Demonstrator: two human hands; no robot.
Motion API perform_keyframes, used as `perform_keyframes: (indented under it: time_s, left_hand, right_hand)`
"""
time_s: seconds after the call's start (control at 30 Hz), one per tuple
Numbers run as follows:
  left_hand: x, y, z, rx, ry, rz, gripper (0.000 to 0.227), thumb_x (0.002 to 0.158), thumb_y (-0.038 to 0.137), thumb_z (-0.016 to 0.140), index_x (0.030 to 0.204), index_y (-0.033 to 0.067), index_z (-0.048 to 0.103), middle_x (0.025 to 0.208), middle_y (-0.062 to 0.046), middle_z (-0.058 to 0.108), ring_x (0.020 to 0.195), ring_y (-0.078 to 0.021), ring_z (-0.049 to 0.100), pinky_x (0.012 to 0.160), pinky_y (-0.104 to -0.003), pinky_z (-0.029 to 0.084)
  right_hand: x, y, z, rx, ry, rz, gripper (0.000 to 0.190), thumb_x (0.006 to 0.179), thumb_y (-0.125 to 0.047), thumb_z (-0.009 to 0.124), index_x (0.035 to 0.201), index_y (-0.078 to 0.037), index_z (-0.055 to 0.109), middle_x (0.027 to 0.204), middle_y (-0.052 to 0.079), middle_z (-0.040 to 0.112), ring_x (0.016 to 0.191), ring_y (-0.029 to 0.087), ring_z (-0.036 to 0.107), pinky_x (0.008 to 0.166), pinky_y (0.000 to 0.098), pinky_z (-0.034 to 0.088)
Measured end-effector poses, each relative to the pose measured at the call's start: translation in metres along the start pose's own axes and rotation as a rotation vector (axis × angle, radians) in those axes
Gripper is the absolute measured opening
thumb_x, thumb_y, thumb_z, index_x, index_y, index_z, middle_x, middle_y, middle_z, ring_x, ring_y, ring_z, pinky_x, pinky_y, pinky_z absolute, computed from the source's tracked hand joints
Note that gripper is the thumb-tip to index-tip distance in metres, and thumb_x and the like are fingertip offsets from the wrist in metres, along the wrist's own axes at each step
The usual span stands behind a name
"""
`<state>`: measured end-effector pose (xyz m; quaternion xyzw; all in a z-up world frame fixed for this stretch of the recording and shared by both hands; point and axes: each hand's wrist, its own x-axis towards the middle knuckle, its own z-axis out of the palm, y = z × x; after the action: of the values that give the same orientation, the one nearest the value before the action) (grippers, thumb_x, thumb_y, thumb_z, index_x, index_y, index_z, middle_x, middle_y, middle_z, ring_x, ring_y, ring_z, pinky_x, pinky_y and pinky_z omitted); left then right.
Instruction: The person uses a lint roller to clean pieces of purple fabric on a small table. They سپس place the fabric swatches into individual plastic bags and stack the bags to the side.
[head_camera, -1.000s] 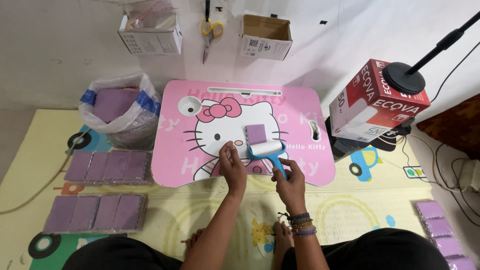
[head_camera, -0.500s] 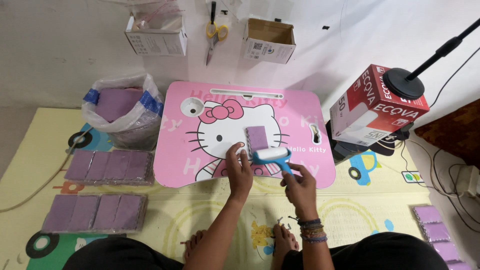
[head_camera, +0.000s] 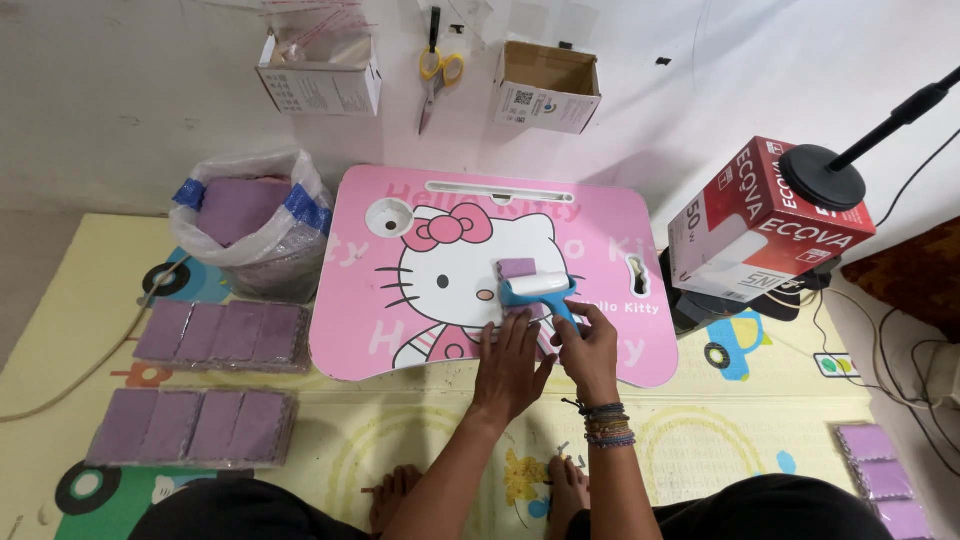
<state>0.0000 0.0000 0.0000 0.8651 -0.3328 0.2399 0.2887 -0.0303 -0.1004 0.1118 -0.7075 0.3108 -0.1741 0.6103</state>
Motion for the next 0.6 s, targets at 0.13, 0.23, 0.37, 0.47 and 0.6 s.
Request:
perform_keyframes:
  time_s: [0.13,0.23,0.37,0.47,0.6]
  left_hand:
    - [0.001,0.001,-0.004,-0.016,-0.012,-0.012,0.051,0.092,0.042,0.067,0.128,0.0059,0.06,0.139,-0.013,0.056,0.136,-0.0295,0.049,0.109,-0.055,0.036]
    - [0.002,0.001,-0.004,0.001,-0.003,-0.003,0.051,0.092,0.041,0.067,0.128,0.0066,0.058,0.139,-0.013,0.056,0.137,-0.0294,0.049,0.109,-0.056,0.035]
    - [0.003,0.002,-0.004,-0.012,-0.003,-0.009,0.05,0.092,0.04,0.067,0.128,0.0061,0.058,0.138,-0.013,0.055,0.135,-0.0299,0.05,0.11,-0.056,0.034]
    - [0.002,0.001,-0.005,-0.023,-0.006,-0.003,0.048,0.094,0.04,0.064,0.128,0.006,0.057,0.138,-0.014,0.055,0.136,-0.0306,0.049,0.11,-0.057,0.033]
    - [0.003,0.002,-0.008,-0.048,0.008,0.005,0.045,0.097,0.039,0.06,0.126,0.0056,0.058,0.136,-0.015,0.056,0.135,-0.0325,0.05,0.109,-0.057,0.033]
  right_hand:
    - [0.007,-0.003,0.003,-0.029,-0.004,0.012,0.034,0.09,-0.011,0.066,0.12,0.002,0.067,0.059,0.016,0.065,0.042,0.018,0.05,0.037,0.0279,0.036]
    - [0.015,-0.005,0.007,-0.051,-0.015,-0.005,0.035,0.089,-0.012,0.066,0.122,0.001,0.067,0.059,0.015,0.065,0.044,0.017,0.05,0.039,0.0285,0.037]
    - [0.031,0.001,0.011,-0.085,-0.029,-0.024,0.034,0.089,-0.014,0.067,0.12,-0.001,0.068,0.059,0.013,0.066,0.043,0.017,0.053,0.04,0.028,0.039]
    - [0.04,0.003,0.015,-0.079,-0.039,-0.049,0.034,0.088,-0.013,0.067,0.12,-0.001,0.068,0.058,0.012,0.066,0.043,0.016,0.052,0.04,0.027,0.039]
    - [0.051,0.012,0.018,-0.046,-0.047,-0.058,0.033,0.088,-0.011,0.067,0.12,-0.001,0.067,0.057,0.012,0.065,0.041,0.016,0.053,0.039,0.0255,0.038]
